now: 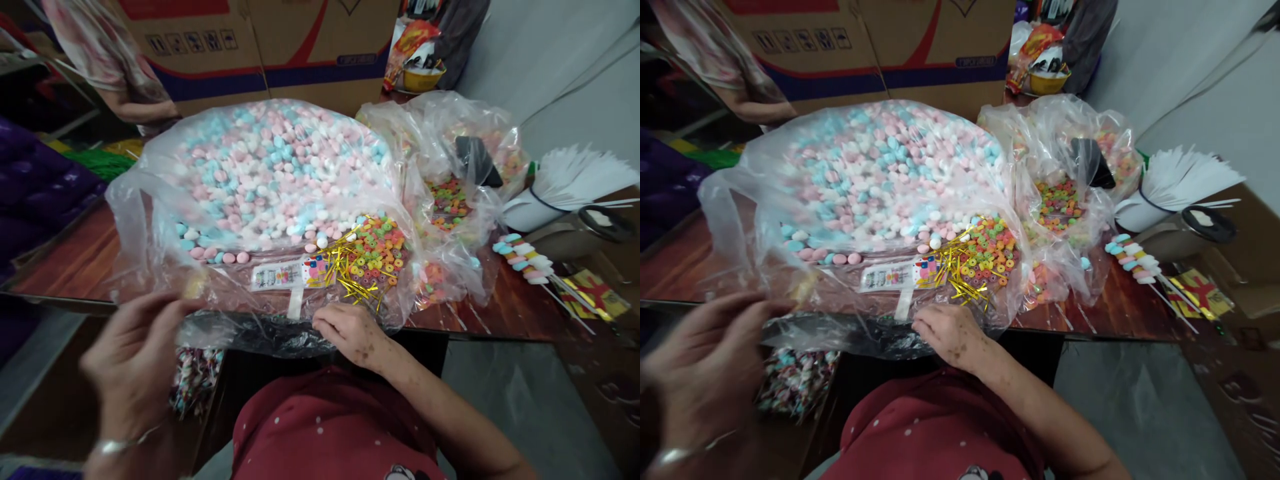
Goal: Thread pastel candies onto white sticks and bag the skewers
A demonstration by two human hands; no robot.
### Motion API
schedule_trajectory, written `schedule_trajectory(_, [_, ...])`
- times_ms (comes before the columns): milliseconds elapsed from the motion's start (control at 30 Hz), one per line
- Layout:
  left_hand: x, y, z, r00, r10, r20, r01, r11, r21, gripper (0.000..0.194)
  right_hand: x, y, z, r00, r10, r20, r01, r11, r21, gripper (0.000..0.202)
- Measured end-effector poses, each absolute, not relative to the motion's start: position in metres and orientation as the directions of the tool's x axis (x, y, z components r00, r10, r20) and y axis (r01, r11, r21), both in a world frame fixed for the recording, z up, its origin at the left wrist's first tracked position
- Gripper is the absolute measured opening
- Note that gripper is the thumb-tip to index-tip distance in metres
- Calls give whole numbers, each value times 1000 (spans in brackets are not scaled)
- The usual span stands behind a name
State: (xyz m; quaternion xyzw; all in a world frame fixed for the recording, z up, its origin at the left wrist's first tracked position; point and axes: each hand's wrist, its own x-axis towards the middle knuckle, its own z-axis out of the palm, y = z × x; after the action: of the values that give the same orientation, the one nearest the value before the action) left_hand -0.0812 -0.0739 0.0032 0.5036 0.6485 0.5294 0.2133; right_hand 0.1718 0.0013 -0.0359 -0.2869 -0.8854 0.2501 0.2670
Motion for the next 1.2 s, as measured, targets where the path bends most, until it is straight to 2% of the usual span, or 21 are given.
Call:
schedule_trajectory(33, [-75, -57, -2, -418, 854, 311, 539, -42, 841, 15, 172, 2, -35, -681, 649, 338, 378, 707, -598, 19])
schedule_trajectory(67, [-69, -39, -8, -348, 862, 369, 631, -75, 772, 12, 173, 2, -35, -680, 647, 345, 375, 711, -594, 20])
schedule_trajectory(133, [-59, -3, -18, -119, 941, 316, 754, -121, 646, 15, 176, 1, -34, -692, 628, 356, 364, 729, -579, 23])
schedule_trajectory(233, [-49, 34, -31, 40, 976, 216, 904, -128, 407, 16, 181, -7, -36, -710, 604, 362, 355, 751, -557, 27])
schedule_trajectory(333, [-47, 47, -38, 161, 973, 163, 924, -207, 322, 17, 185, -14, -38, -712, 618, 334, 379, 739, -557, 26])
schedule_trajectory(533, [-50, 50, -41, 241, 960, 144, 878, -279, 389, 23, 185, -15, -42, -694, 632, 345, 374, 725, -578, 27])
schedule_trajectory(633, [-48, 48, -35, 234, 952, 199, 853, -299, 428, 25, 186, -13, -40, -661, 654, 368, 338, 698, -631, 26])
schedule_trajectory(767, [-37, 35, -19, 209, 891, 403, 856, -366, 365, 22, 189, 0, -35, -448, 816, 365, 348, 536, -769, 15])
schedule_trajectory(833, [-25, 27, -10, 233, 846, 480, 846, -419, 329, 18, 189, 8, -31, -283, 883, 375, 374, 461, -805, 23])
schedule_trajectory(900, [-12, 20, -6, 283, 806, 520, 802, -496, 333, 14, 188, 14, -25, -199, 895, 400, 411, 447, -795, 33])
schedule_trajectory(1000, [4, 10, -8, 347, 772, 533, 698, -592, 403, 8, 186, 15, -18, -252, 851, 461, 435, 525, -732, 13])
schedule_trajectory(1067, [10, 7, -13, 322, 777, 541, 655, -595, 465, 3, 187, 13, -17, -292, 822, 488, 437, 569, -697, 16])
schedule_trajectory(1133, [13, 6, -16, 268, 804, 530, 636, -561, 529, 21, 192, 10, -19, -334, 803, 493, 461, 595, -658, 18])
schedule_trajectory(1200, [14, 7, -16, 302, 832, 466, 598, -546, 587, 23, 199, 9, -21, -391, 776, 495, 481, 631, -609, 19])
